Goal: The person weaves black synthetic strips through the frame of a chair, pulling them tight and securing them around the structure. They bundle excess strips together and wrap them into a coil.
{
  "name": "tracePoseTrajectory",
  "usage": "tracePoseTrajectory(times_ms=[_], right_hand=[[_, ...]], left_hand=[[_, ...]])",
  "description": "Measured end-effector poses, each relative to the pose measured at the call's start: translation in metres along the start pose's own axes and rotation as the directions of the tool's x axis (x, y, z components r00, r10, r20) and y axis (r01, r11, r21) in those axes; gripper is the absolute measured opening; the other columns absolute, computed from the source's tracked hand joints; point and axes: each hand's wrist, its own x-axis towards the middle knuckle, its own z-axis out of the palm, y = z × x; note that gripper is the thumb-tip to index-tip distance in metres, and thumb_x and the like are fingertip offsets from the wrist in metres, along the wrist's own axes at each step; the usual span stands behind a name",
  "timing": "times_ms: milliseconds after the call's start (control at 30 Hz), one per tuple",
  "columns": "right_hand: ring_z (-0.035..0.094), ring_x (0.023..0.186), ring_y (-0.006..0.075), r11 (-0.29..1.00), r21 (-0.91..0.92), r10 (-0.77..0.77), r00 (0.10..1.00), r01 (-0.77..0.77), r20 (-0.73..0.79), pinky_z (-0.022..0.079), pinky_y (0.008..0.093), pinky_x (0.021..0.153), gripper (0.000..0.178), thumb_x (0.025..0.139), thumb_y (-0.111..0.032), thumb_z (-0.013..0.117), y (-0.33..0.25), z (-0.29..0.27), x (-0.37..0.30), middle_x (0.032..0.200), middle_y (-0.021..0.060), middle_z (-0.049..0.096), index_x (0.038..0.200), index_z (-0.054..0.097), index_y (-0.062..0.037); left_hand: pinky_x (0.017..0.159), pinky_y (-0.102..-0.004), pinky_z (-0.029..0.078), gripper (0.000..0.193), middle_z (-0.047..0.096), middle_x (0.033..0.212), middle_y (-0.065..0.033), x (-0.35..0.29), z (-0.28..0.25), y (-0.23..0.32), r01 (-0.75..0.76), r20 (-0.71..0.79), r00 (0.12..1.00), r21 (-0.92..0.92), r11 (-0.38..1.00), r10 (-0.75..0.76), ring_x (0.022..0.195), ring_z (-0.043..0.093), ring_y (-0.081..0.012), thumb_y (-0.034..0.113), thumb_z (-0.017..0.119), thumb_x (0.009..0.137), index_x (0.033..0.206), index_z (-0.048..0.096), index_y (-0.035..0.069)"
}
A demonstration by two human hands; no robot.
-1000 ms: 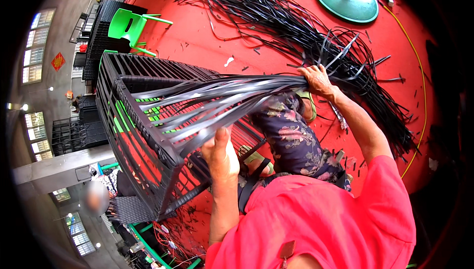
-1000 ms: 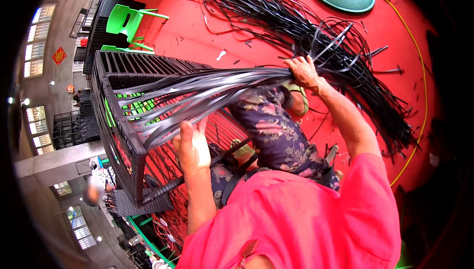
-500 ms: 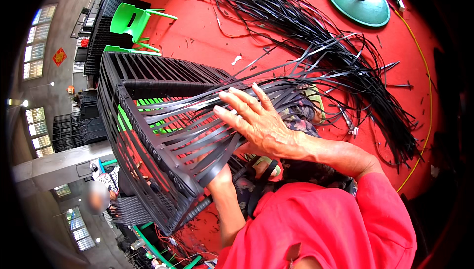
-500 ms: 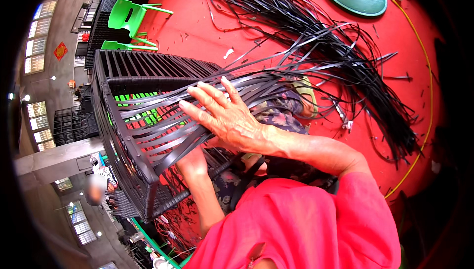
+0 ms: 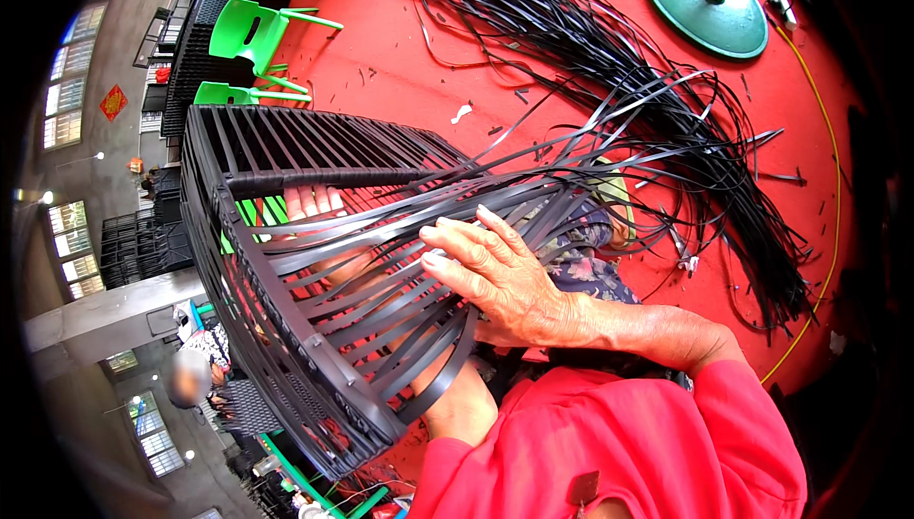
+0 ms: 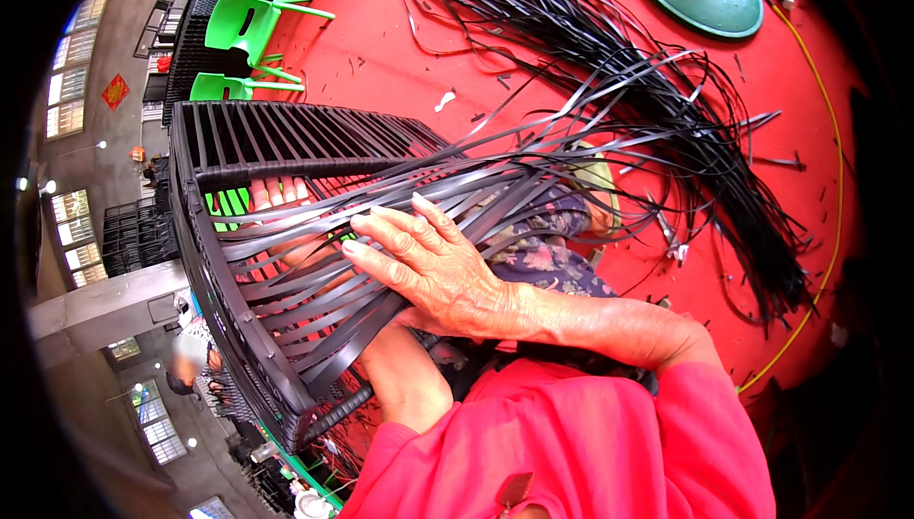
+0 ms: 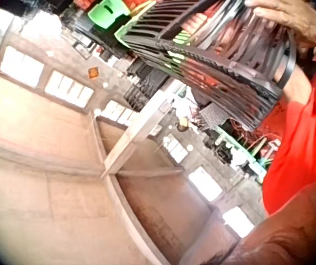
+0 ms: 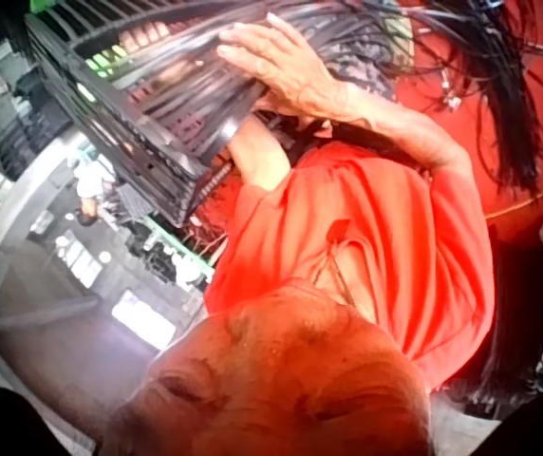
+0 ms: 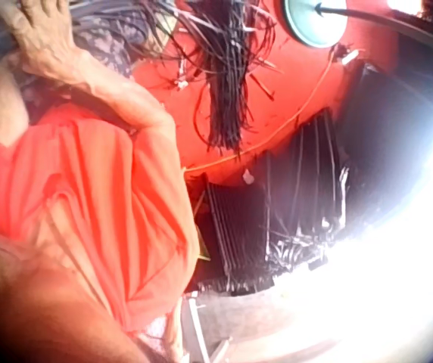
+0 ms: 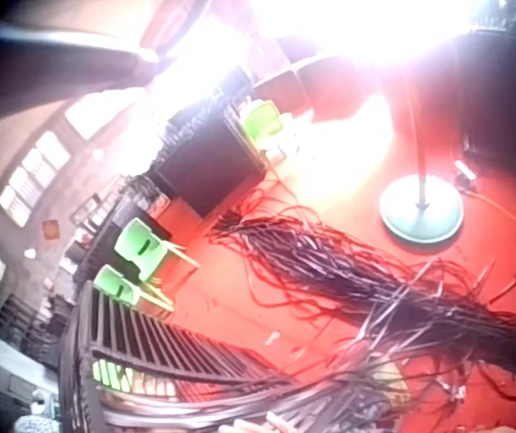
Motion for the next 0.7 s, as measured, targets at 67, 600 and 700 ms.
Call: tracePoseTrajectory(times_ms=[67,600,700], right_hand=[[0.039,0.123,0.0322,1.0,0.011,0.009,1.0,-0.009,0.0,0.023,0.0517,0.104,0.092,0.049,-0.016,0.076,0.002,0.002,0.003,0.137,0.0138,0.036,0.131,0.035,-0.0102],[0.041,0.12,0.0306,0.971,-0.219,0.077,0.992,-0.097,-0.097,0.023,0.0511,0.102,0.062,0.077,-0.013,0.05,0.02,0.061,0.023,0.131,0.0165,0.04,0.135,0.03,-0.0031],[0.057,0.094,0.0274,0.972,-0.209,0.094,0.992,-0.111,-0.087,0.038,0.0487,0.087,0.055,0.079,-0.016,0.052,0.036,0.069,0.032,0.099,0.0144,0.058,0.13,0.034,-0.0035]], left_hand=[[0.1,-0.0434,0.038,0.03,0.052,0.122,-0.0143,0.014,0.001,0.001,-0.008,-0.02,1.0,-0.003,1.0,0.008,0.115,0.049,-0.027,0.024,0.042,0.092,0.114,0.049,0.004],[0.077,-0.0427,0.053,0.037,0.061,0.092,-0.0222,-0.003,-0.015,-0.001,0.01,0.26,0.965,-0.123,0.992,0.022,0.082,0.062,-0.0324,0.039,0.043,0.089,0.094,0.054,0.004],[0.098,-0.0456,0.037,0.047,0.059,0.103,-0.0185,-0.01,-0.009,-0.011,0.188,0.284,0.956,-0.388,0.902,-0.077,0.105,0.052,-0.0343,0.044,0.051,0.083,0.104,0.055,0.002]])
